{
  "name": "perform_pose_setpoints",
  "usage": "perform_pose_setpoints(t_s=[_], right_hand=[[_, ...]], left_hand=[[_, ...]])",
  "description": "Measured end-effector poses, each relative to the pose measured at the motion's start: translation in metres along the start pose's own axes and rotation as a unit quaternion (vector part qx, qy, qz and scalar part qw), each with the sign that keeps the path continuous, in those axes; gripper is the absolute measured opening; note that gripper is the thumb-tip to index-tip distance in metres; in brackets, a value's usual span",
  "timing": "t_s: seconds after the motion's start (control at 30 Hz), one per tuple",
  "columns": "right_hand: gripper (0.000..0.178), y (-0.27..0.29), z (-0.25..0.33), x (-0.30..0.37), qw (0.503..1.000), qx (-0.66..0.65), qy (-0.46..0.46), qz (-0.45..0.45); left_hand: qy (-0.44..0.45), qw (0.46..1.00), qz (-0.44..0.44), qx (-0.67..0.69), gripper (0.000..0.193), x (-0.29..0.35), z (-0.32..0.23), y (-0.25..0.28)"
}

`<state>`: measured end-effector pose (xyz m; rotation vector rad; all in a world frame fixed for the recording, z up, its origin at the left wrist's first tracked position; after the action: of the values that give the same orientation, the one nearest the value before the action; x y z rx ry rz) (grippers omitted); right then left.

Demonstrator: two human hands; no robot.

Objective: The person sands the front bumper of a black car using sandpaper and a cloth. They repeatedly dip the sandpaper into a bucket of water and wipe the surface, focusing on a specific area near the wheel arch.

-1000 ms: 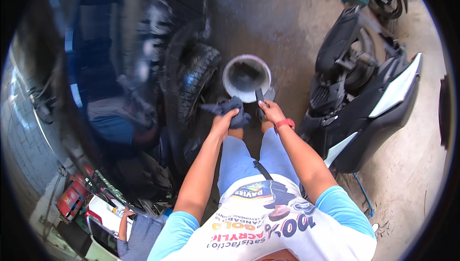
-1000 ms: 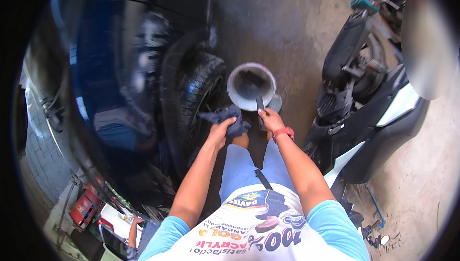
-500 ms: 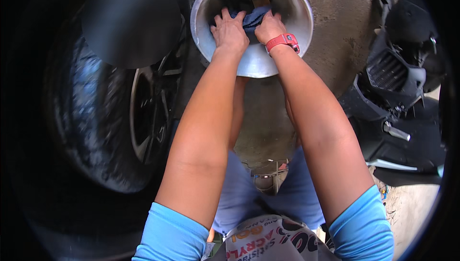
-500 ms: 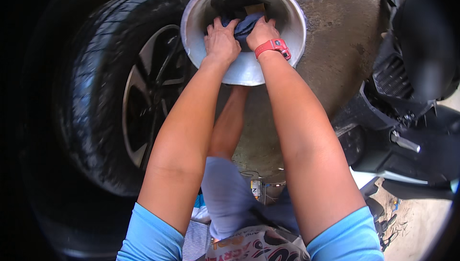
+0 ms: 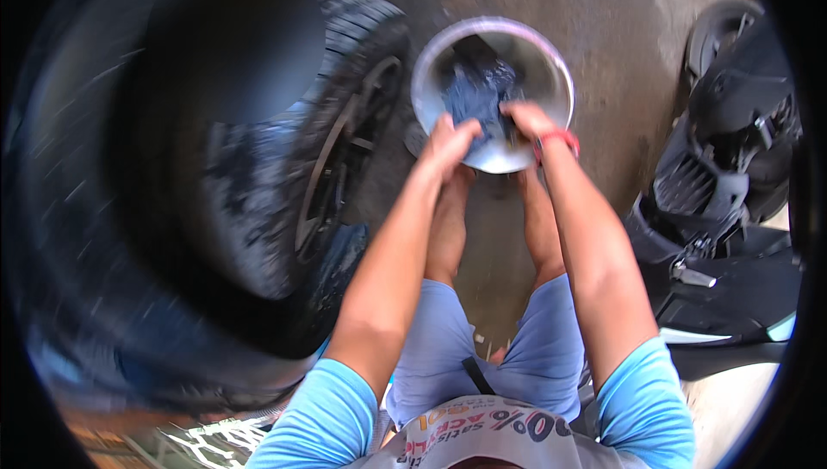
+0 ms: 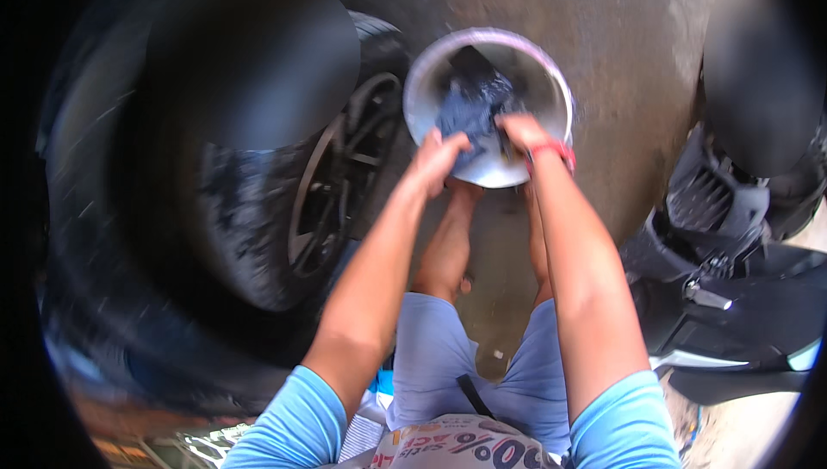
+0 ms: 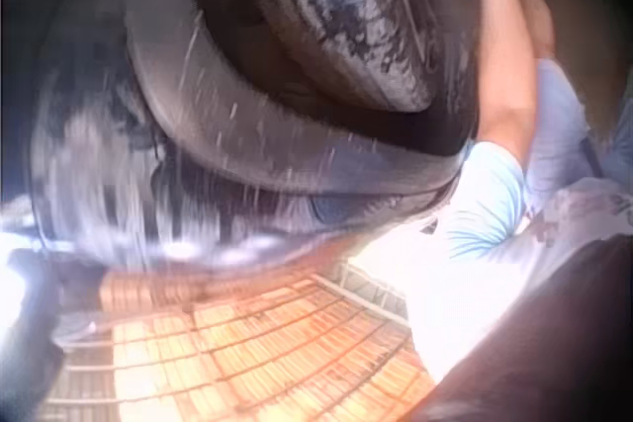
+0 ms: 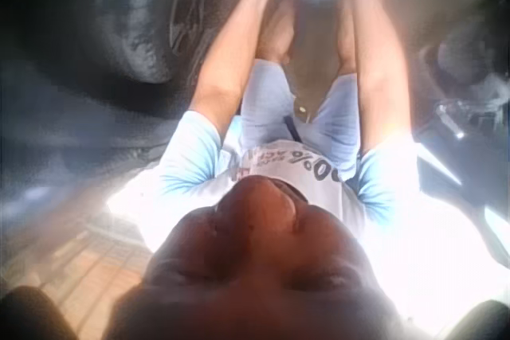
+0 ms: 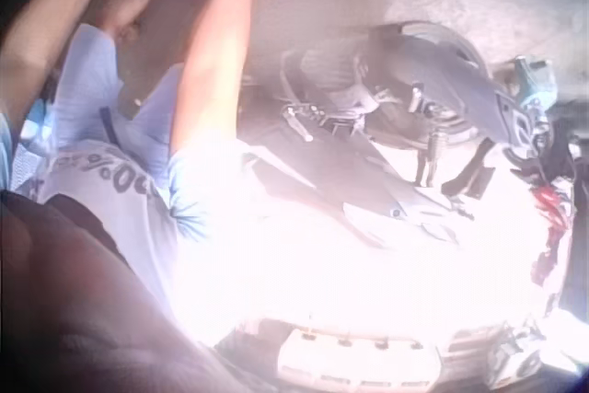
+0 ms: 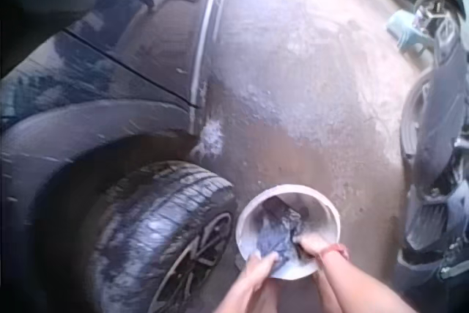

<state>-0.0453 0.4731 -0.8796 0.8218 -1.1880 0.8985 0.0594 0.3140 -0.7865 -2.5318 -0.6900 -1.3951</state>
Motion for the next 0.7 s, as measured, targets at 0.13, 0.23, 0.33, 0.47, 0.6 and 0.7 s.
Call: perform_pose_setpoints(t_s=[0.13,0.23,0.33,0.47,0.6,0.7], right_hand=[[0.038,-0.003,-0.011,0.123,0.956,-0.256,-0.111,0.087],[0.027,-0.007,0.014,0.224,0.907,-0.386,-0.095,0.141],[0.02,-0.005,0.055,0.311,0.905,-0.397,-0.057,0.139],[0.024,-0.004,0.12,0.395,0.912,-0.358,0.027,0.198],[0.05,0.025,0.174,0.423,0.929,-0.308,0.091,0.182],[0.033,0.048,0.2,0.451,0.936,-0.274,0.143,0.167]], left_hand=[[-0.081,0.982,-0.055,0.161,0.04,0.125,-0.094,0.005],[-0.117,0.985,-0.074,0.098,0.028,0.194,-0.13,0.021],[-0.189,0.962,-0.093,0.174,0.028,0.264,-0.187,0.028],[-0.257,0.905,-0.142,0.309,0.032,0.361,-0.273,0.051],[-0.414,0.859,-0.154,0.259,0.036,0.461,-0.409,0.119],[-0.542,0.774,-0.325,0.007,0.041,0.573,-0.502,0.191]])
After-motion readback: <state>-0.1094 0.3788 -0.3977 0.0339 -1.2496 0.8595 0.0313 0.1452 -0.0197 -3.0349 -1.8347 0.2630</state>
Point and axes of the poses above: each hand's wrist, its own x-axis away from the middle knuckle, its own y-axis out of the back of the hand, z = x × y, the point moved 9 cm from there along -x, towards the middle knuckle, and after that the axes turned 12 degrees about -y, right-handed, at the moved point
